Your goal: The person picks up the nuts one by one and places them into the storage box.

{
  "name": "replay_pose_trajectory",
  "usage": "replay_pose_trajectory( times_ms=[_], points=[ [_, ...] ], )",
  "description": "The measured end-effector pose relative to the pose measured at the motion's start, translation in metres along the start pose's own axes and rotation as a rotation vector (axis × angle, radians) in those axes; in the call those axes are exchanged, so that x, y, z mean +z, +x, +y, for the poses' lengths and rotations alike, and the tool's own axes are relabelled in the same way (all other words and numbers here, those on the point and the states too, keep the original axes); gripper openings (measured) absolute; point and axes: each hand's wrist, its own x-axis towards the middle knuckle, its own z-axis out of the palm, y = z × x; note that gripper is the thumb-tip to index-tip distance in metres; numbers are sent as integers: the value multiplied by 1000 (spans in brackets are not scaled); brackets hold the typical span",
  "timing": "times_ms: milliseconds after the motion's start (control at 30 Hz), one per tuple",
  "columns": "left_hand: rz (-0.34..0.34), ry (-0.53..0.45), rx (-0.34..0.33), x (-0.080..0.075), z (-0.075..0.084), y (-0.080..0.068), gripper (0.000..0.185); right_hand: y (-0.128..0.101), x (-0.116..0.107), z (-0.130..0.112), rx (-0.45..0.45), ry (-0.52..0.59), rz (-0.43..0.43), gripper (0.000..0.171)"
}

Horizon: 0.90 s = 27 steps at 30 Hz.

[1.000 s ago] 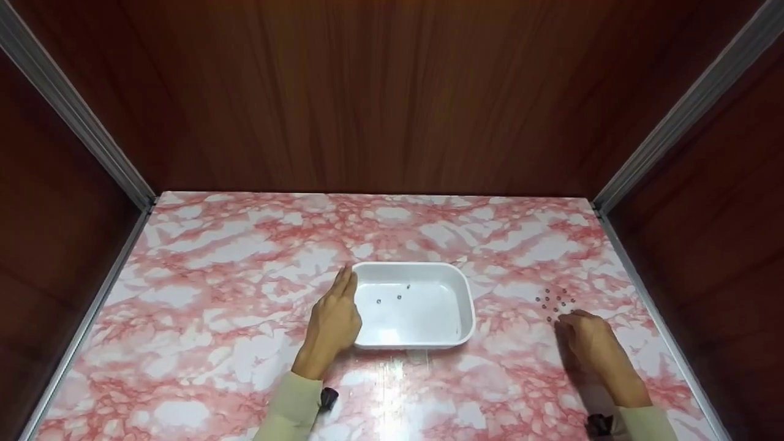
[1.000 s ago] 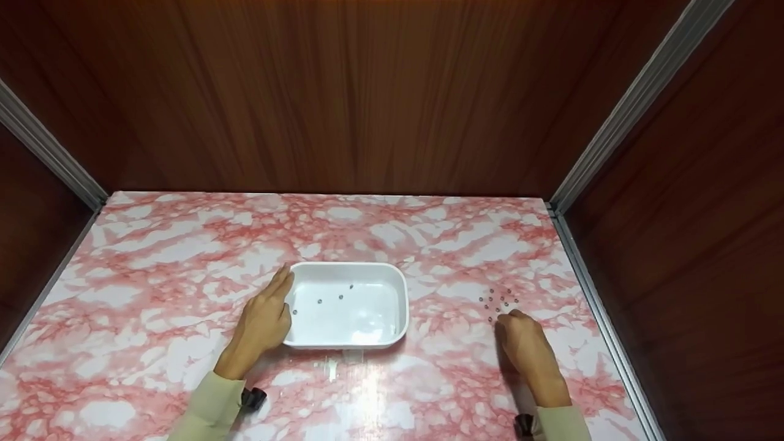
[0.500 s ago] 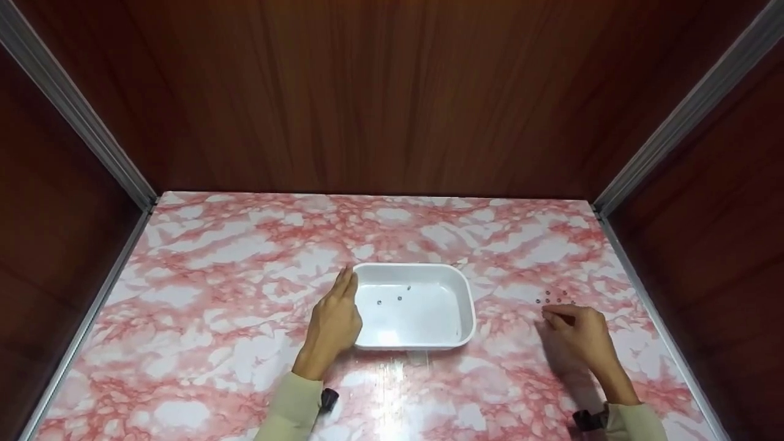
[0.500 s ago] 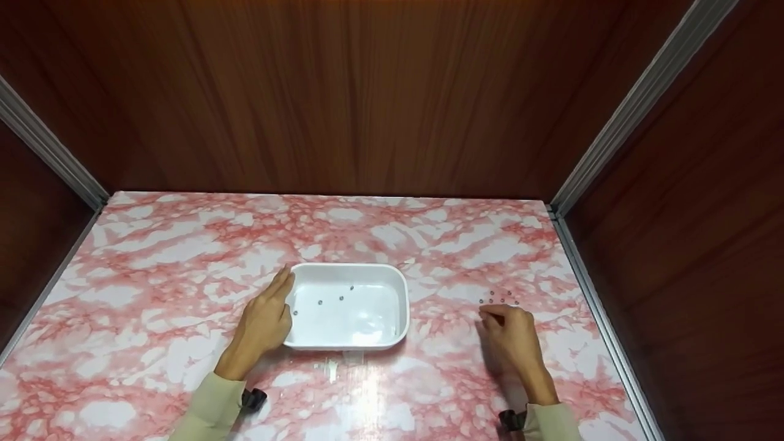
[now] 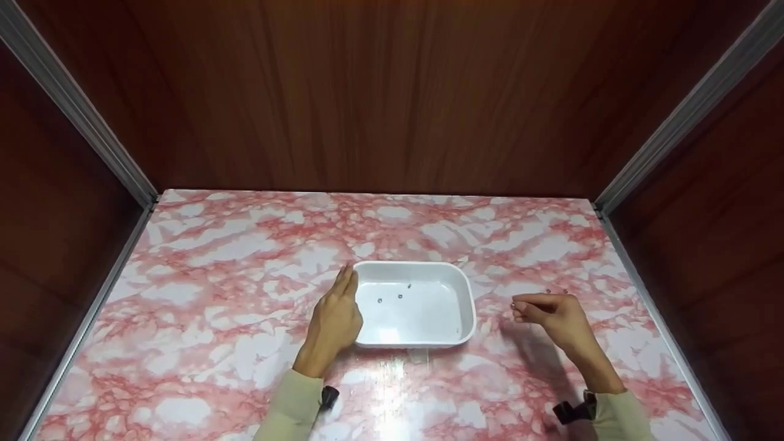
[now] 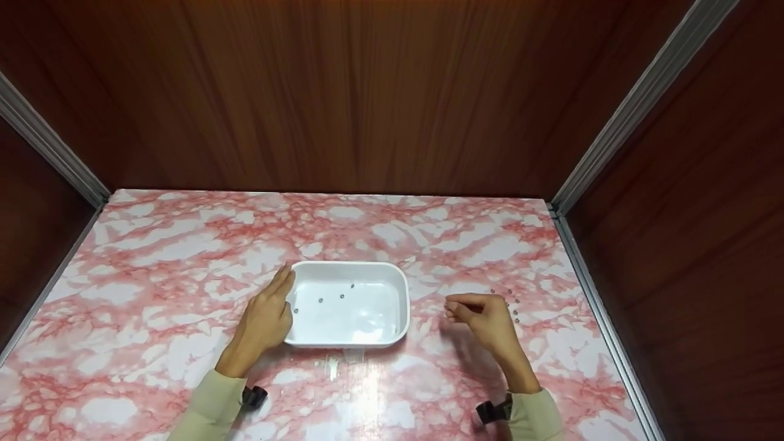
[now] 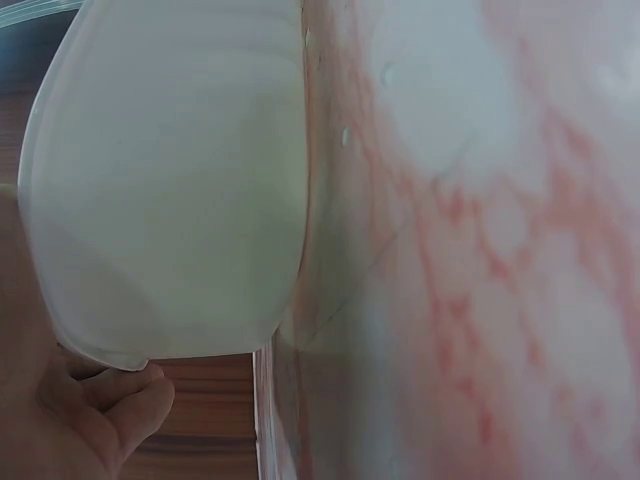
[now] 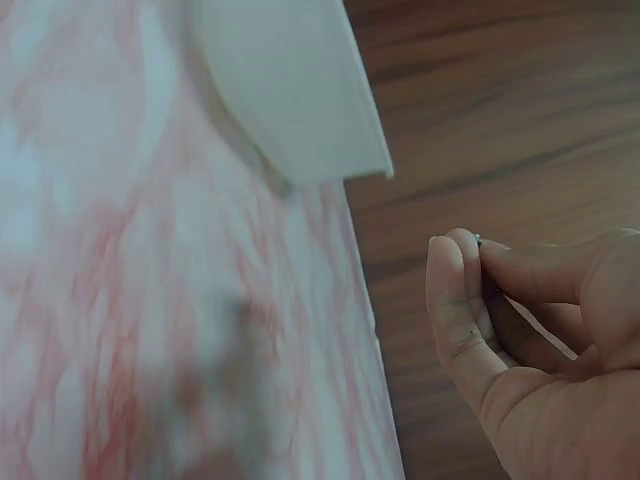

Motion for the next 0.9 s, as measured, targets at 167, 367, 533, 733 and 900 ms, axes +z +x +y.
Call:
replay_pose_trajectory(
  times_ms=[167,367,533,733,900],
  points=[
    [-7,-4,-1,0,0,1,49,9,11,-7,17,51,-16,33],
    [-20,-3,-12,1,-1,2,50,19,23,-18,7,44,-51,29],
    [-28,-2,-14,0,0,2,50,29,34,-28,-11,76,-83,28],
    [-28,34,1,-1,1,1,50,43,48,-42,-24,94,-99,29],
    [-17,39,0,-1,0,0,49,57,60,-53,-28,64,-133,29]
  ],
)
